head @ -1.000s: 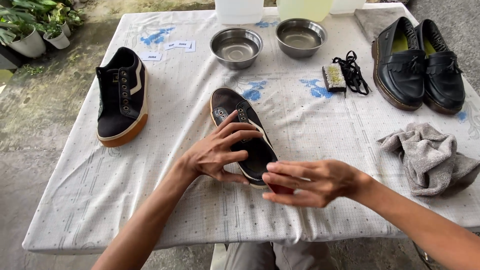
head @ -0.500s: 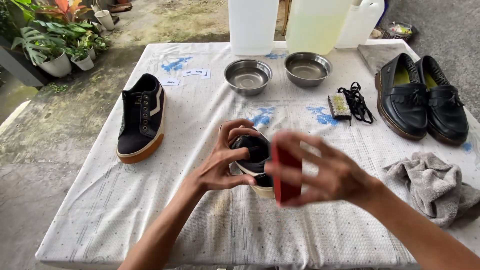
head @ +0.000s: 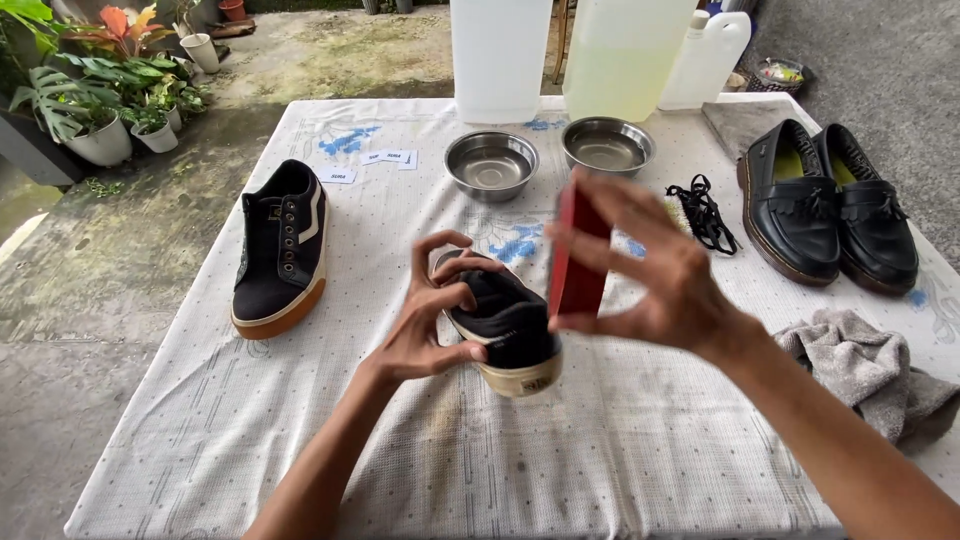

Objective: Cleaning the midsole of a sneaker using a brush and a cloth at a repair station.

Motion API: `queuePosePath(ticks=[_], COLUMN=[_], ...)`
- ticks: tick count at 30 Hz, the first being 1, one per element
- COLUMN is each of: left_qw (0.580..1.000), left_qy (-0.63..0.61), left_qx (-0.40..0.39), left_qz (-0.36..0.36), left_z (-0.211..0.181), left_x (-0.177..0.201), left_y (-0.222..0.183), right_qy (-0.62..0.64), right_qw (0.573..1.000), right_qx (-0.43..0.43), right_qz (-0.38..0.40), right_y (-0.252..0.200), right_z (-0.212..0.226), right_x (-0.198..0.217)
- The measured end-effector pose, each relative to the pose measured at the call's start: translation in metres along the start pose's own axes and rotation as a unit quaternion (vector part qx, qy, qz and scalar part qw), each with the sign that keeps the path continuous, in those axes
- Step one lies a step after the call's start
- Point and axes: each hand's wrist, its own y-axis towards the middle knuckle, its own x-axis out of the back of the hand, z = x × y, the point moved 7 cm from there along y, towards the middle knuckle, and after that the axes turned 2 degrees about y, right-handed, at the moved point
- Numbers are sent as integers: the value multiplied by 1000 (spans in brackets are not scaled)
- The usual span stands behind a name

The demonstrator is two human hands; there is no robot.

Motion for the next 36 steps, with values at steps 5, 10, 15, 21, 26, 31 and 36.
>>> queuePosePath(ticks=[5, 10, 15, 21, 26, 31, 36], left_qw=[993, 973, 952, 900, 918, 953, 981], left_qy=[-108, -213, -250, -346, -260, -195, 0], left_qx=[20, 44, 53, 103, 79, 20, -114], left_qz=[-49, -75, -170, -245, -289, -233, -155], left_z=[8, 18, 42, 46, 57, 17, -17], left_x=[11, 13, 31, 27, 26, 29, 34], left_y=[-1, -9, -22, -26, -32, -18, -12], right_qy=[111, 167, 127, 82, 46, 138, 149], right_qw=[993, 981, 989, 988, 987, 978, 967], right_qx=[33, 82, -8, 127, 61, 12, -5], right_qz=[-2, 62, -70, -17, -138, -155, -207], right_y=[9, 16, 28, -5, -10, 7, 9], right_z=[33, 44, 25, 76, 51, 46, 47], right_x=[6, -23, -12, -43, -65, -62, -53])
